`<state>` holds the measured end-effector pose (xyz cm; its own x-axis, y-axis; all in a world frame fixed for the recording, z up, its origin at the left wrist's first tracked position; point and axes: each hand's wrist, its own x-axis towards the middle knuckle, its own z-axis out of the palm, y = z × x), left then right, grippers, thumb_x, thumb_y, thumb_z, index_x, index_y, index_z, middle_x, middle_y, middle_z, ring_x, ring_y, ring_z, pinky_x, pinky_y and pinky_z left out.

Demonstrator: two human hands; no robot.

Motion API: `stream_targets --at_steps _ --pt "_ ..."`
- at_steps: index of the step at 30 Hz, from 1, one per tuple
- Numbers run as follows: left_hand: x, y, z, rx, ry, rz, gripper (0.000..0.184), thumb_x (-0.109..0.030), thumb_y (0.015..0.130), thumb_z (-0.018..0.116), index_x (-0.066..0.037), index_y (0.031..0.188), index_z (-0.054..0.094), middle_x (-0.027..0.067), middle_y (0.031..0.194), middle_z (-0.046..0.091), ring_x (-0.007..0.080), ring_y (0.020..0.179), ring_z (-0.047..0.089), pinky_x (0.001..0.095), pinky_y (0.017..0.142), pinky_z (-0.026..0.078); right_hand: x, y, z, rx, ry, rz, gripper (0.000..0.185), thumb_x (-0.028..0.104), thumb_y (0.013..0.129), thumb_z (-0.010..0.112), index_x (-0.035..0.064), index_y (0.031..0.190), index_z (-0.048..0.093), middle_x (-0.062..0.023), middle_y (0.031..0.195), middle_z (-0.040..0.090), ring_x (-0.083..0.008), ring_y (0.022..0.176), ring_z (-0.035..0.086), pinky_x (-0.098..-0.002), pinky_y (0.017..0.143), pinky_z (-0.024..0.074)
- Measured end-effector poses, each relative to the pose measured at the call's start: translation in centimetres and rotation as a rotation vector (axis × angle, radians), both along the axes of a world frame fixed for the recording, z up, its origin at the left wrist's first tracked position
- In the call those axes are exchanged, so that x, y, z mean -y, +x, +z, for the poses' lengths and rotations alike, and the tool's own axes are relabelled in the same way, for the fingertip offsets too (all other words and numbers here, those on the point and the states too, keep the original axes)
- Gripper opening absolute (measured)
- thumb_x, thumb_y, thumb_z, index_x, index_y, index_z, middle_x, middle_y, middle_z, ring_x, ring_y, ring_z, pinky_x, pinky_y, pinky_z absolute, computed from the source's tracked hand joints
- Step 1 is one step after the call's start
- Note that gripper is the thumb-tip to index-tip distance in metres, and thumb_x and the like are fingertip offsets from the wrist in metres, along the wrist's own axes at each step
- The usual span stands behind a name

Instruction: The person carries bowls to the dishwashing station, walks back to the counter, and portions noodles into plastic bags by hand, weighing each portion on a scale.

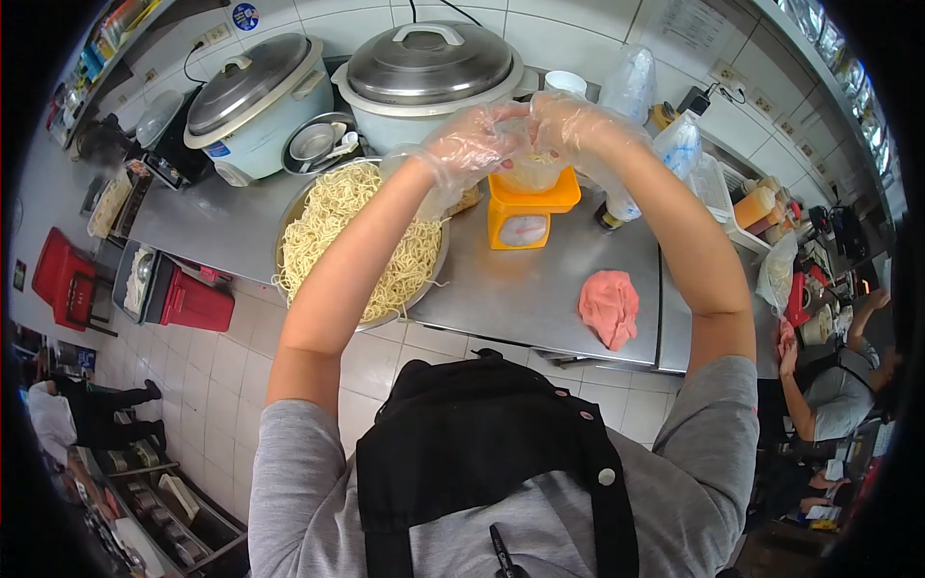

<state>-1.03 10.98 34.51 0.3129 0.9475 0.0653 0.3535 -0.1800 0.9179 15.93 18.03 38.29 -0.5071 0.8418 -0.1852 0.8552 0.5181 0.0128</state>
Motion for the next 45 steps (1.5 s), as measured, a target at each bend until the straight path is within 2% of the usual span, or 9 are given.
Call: stream_targets --at_steps 6,13,20,23,28,36,39,41,45 --pt "4.4 -5.0 -0.3 -0.082 0.198 0.064 0.07 -0.03 0.088 0.069 -0.01 0.15 0.042 0.0125 0.119 0.065 0.0218 0.106 0.064 0.0357 0.096 0.05 2.4 1.0 1.5 -0.369 0.376 0.304 0.014 0.015 0.079 0.067 0.0068 0.09 0.07 -0.0151 0.086 0.066 -0.0313 0.09 0.066 -0.0424 0.081 0.0516" --pt "7.3 -18.4 -4.4 -0.661 0.201 0.18 0.068 -0.025 0.086 0.073 -0.01 0.147 0.047 0.0134 0.14 0.058 0.0278 0.128 0.054 0.0402 0.106 0.043 9.2 -12.0 -3.1 -0.337 -0.122 0.493 0.028 0.024 0.083 0.069 0.0055 0.104 0.071 -0.0155 0.105 0.069 -0.0321 0.101 0.065 -0.044 0.091 0.0501" --pt "13.3 -19.1 -5.9 -0.31 0.002 0.275 0.072 -0.024 0.082 0.079 -0.008 0.145 0.049 0.0122 0.143 0.055 0.0279 0.132 0.05 0.0379 0.11 0.039 8.6 -17.9 -18.8 -0.822 -0.189 0.64 0.034 0.015 0.081 0.067 0.0026 0.112 0.062 -0.0208 0.106 0.062 -0.0394 0.103 0.06 -0.0464 0.093 0.0476" --pt "14.1 -17.9 -7.8 -0.242 0.143 0.232 0.08 -0.027 0.078 0.083 -0.009 0.146 0.047 0.0121 0.146 0.052 0.0247 0.133 0.05 0.0363 0.11 0.039 7.1 -16.6 -16.4 -0.969 -0.06 0.857 0.036 0.015 0.08 0.068 0.0033 0.113 0.063 -0.0189 0.112 0.063 -0.0377 0.105 0.06 -0.0451 0.094 0.0481" --pt "14.3 -16.3 -10.6 -0.793 0.298 0.329 0.07 -0.022 0.069 0.084 -0.013 0.134 0.059 0.0182 0.124 0.063 0.0381 0.111 0.061 0.0438 0.096 0.049 9.2 -10.5 -8.0 -0.619 0.046 0.622 0.042 0.024 0.085 0.072 0.0115 0.124 0.063 -0.0122 0.123 0.063 -0.033 0.115 0.06 -0.0437 0.1 0.0472" --pt "11.1 -16.6 -10.9 -0.427 0.376 0.469 0.025 -0.01 0.075 0.078 -0.003 0.097 0.071 0.0164 0.09 0.07 0.0327 0.086 0.066 0.0396 0.077 0.052 10.9 1.4 -3.7 -0.415 0.662 0.168 0.063 0.031 0.076 0.082 0.0201 0.133 0.058 -0.0128 0.141 0.054 -0.0348 0.123 0.056 -0.0496 0.103 0.0469" --pt "10.3 -16.3 -11.0 -0.337 0.479 0.509 0.024 -0.008 0.074 0.079 -0.001 0.096 0.07 0.0164 0.089 0.07 0.0321 0.084 0.066 0.0391 0.076 0.052 7.3 2.8 -7.0 -0.288 0.633 0.081 0.055 0.031 0.078 0.081 0.0146 0.127 0.062 -0.0179 0.13 0.059 -0.0295 0.115 0.061 -0.0441 0.092 0.0521" --pt "10.3 -15.5 -10.8 -0.419 0.372 0.478 0.031 -0.011 0.072 0.081 -0.003 0.1 0.07 0.0167 0.09 0.07 0.0331 0.086 0.066 0.0405 0.078 0.051 3.8 3.2 -7.0 -0.746 0.027 -0.078 0.039 0.029 0.084 0.076 0.0071 0.115 0.067 -0.0182 0.115 0.062 -0.0232 0.103 0.063 -0.0385 0.08 0.0524" --pt "11.1 -14.5 -10.4 -0.651 0.38 0.416 0.04 -0.01 0.069 0.084 -0.006 0.107 0.071 0.0168 0.099 0.07 0.0315 0.092 0.067 0.038 0.084 0.053 0.5 3.3 -4.6 -0.708 -0.064 -0.2 0.03 0.02 0.09 0.065 0.0046 0.115 0.067 -0.0187 0.131 0.057 -0.0323 0.122 0.054 -0.0401 0.092 0.0484"
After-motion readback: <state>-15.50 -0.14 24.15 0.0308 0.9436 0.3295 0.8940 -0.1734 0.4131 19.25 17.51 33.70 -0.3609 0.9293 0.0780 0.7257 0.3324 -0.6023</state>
